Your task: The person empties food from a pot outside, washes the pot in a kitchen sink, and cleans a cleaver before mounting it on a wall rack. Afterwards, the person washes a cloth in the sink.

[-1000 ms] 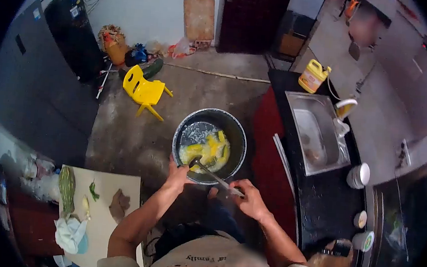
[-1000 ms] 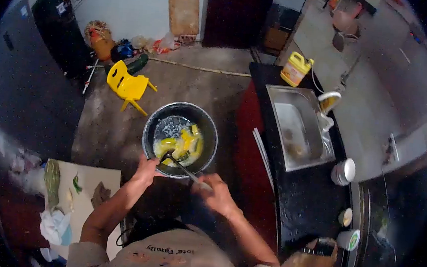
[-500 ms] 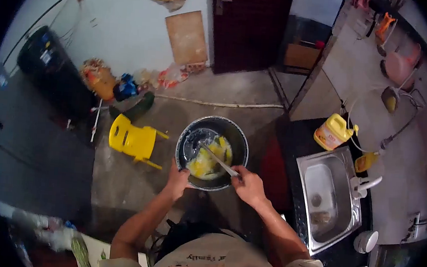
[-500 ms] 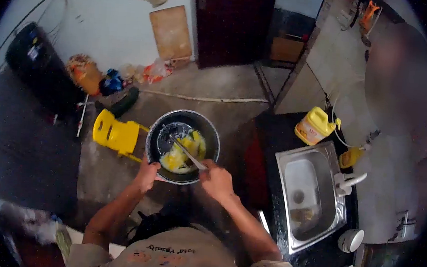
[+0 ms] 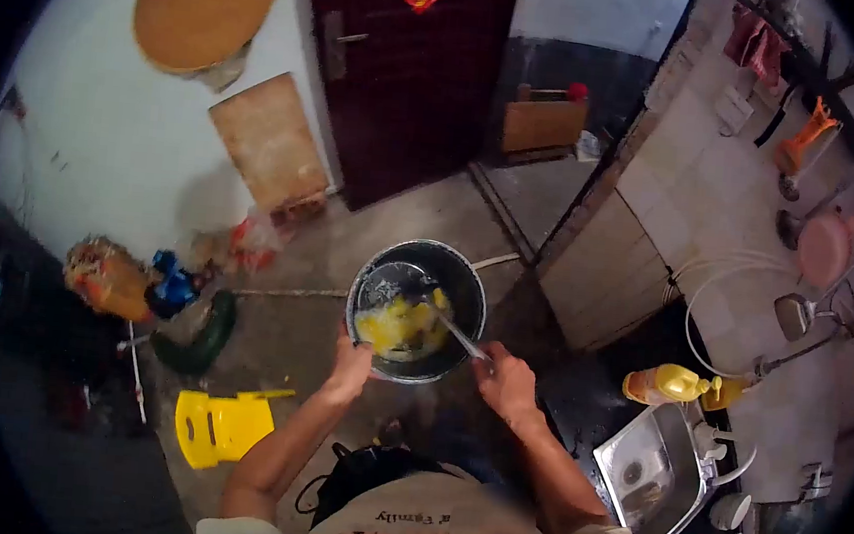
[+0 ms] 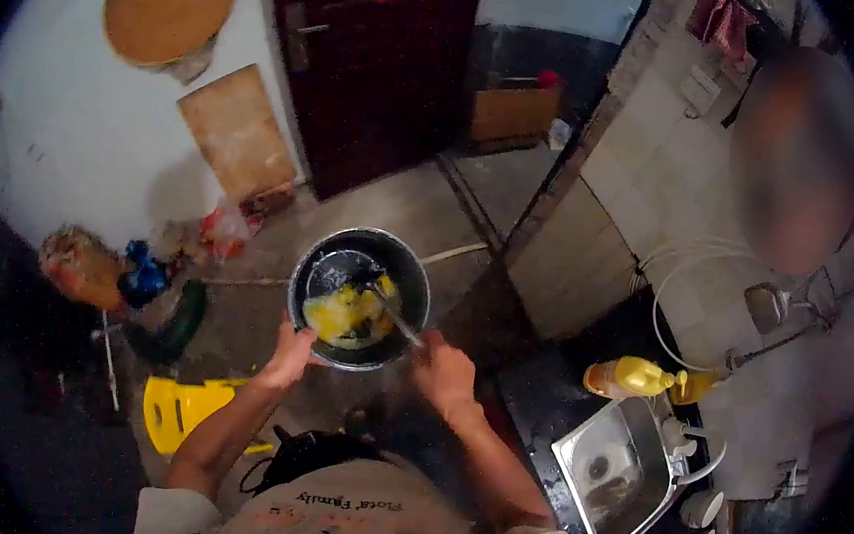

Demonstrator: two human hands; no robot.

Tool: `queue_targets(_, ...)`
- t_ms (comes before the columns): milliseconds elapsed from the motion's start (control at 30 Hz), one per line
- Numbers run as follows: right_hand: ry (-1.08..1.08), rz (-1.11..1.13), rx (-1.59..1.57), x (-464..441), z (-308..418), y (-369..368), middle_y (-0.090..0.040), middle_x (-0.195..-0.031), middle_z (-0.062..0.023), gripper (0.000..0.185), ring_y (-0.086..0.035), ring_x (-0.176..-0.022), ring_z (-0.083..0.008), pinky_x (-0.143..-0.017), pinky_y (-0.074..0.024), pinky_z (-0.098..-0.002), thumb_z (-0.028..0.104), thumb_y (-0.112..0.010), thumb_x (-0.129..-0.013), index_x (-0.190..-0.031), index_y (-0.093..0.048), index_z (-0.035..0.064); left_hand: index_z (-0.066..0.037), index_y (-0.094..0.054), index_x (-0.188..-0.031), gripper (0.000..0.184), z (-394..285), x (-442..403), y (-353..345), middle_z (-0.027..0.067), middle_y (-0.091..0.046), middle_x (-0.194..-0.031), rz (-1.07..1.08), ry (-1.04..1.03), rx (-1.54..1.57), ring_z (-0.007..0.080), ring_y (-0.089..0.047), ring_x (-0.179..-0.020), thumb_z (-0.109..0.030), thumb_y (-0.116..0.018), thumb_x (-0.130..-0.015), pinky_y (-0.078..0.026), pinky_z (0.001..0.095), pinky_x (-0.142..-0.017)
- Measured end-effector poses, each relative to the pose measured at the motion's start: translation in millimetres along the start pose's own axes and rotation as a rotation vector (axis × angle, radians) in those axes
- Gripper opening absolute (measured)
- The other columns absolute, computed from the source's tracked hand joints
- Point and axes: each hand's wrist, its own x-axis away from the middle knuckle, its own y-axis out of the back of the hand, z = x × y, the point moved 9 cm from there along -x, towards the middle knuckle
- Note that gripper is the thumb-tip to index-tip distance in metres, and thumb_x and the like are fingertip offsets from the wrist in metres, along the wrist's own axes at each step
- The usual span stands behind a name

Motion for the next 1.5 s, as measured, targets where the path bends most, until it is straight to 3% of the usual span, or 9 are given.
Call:
queue_targets(200,0.02,0.013,-0.3,-142.1,-1.4,-19.1,-0.067,-0.082,-0.0169,0.03,-0.067,-0.077,-0.0294,-0.068,-0.0511,-0.0371,0.029,-0.06,-0.085,-0.106,-0.06,0.0086,-0.005,-0.032,-0.129,0.049,-56.6,-129.7,-65.9,0.0177,-0.052,-0.111,0.045,0.172,0.075,0.0334,-0.06,-0.089,-0.002,-0.047,-0.083,-0.06,0.0449,-0.053)
queue_targets(300,0.032,0.088,-0.216,-223.3,-4.9,-21.9,-0.066,-0.081,-0.017,0.029,-0.065,-0.077,-0.0335,-0.069,-0.0507,-0.0403,0.029,-0.06,-0.085,-0.107,-0.06,0.0096,-0.011,-0.034,-0.131,0.059,-58.9,-219.4,-87.5,0.0147,-0.053,-0.111,0.088,0.186,-0.06,0.0269,-0.059,-0.091,0.003,-0.048,-0.076,-0.055,0.0348,-0.049)
queue_targets(367,0.116,0.122,-0.135,-287.6,-11.2,-13.3,-0.066,-0.08,-0.0168,0.028,-0.064,-0.077,-0.0349,-0.068,-0.0503,-0.0424,0.028,-0.059,-0.085,-0.107,-0.059,0.0104,-0.005,-0.041,-0.129,0.058,-86.3,-281.2,-113.8,0.0101,-0.055,-0.109,0.054,0.069,-0.219,0.0163,-0.055,-0.086,0.003,-0.049,-0.072,-0.047,0.0294,-0.071)
queue_targets(467,0.201,0.141,-0.033,-362.6,-17.4,24.4,-0.064,-0.079,-0.0162,0.025,-0.062,-0.077,-0.0364,-0.065,-0.0486,-0.0464,0.024,-0.059,-0.082,-0.103,-0.059,0.0109,-0.004,-0.04,-0.13,0.058,-149.9,-337.0,-168.1,0.0093,-0.057,-0.107,0.07,0.214,-0.537,0.017,-0.055,-0.085,0.001,-0.049,-0.074,-0.046,0.0296,-0.075)
queue_targets(633,0.217,-0.064,0.146,-464.5,-39.8,100.4,-0.064,-0.082,-0.0131,0.019,-0.061,-0.074,-0.0345,-0.059,-0.0476,-0.0453,0.018,-0.059,-0.079,-0.097,-0.06,0.0109,0.003,-0.044,-0.111,0.036,-181.6,-457.6,-239.0,0.0169,-0.054,-0.097,0.147,0.025,-0.57,0.026,-0.057,-0.081,-0.011,-0.054,-0.079,-0.049,0.0386,-0.059)
queue_targets(733,0.12,-0.148,0.208,-513.5,-56.9,128.5,-0.064,-0.083,-0.0119,0.018,-0.062,-0.075,-0.0332,-0.06,-0.0487,-0.0436,0.016,-0.06,-0.08,-0.097,-0.061,0.0106,0.004,-0.043,-0.112,0.036,-203.4,-504.1,-304.4,0.016,-0.057,-0.096,0.229,0.105,-0.094,0.0297,-0.061,-0.081,-0.009,-0.051,-0.079,-0.055,0.0388,-0.056)
queue_targets(833,0.135,-0.323,0.08,-569.8,-77.9,161.1,-0.065,-0.083,-0.0122,0.02,-0.063,-0.075,-0.0331,-0.062,-0.05,-0.0416,0.016,-0.062,-0.08,-0.1,-0.062,0.0105,0.002,-0.04,-0.119,0.041,-199.0,-581.8,-364.7,0.0165,-0.057,-0.101,0.373,0.243,-0.136,0.0322,-0.063,-0.084,-0.005,-0.048,-0.079,-0.06,0.042,-0.057)
queue_targets(1000,-0.083,-0.413,-0.099,-691.4,-123.7,192.1,-0.065,-0.085,-0.0132,0.023,-0.063,-0.076,-0.0328,-0.064,-0.0506,-0.0385,0.019,-0.064,-0.082,-0.103,-0.061,0.0102,-0.017,-0.028,-0.136,0.06,-218.8,-699.0,-473.6,0.0158,-0.042,-0.126,0.544,0.197,-0.214,0.0337,-0.051,-0.108,0.0,-0.042,-0.081,-0.059,0.0482,-0.062)
queue_targets(1500,-0.437,-0.365,-0.046,-890.5,-253.4,278.6,-0.066,-0.088,-0.0125,0.024,-0.062,-0.085,-0.0351,-0.072,-0.0484,-0.0464,0.03,-0.056,-0.086,-0.1,-0.061,0.0105,-0.021,-0.022,-0.143,0.073,-263.5,-886.2,-746.5,0.0148,-0.043,-0.126,0.742,0.23,-0.484,0.0294,-0.055,-0.1,0.001,-0.045,-0.077,-0.056,0.0416,-0.059)
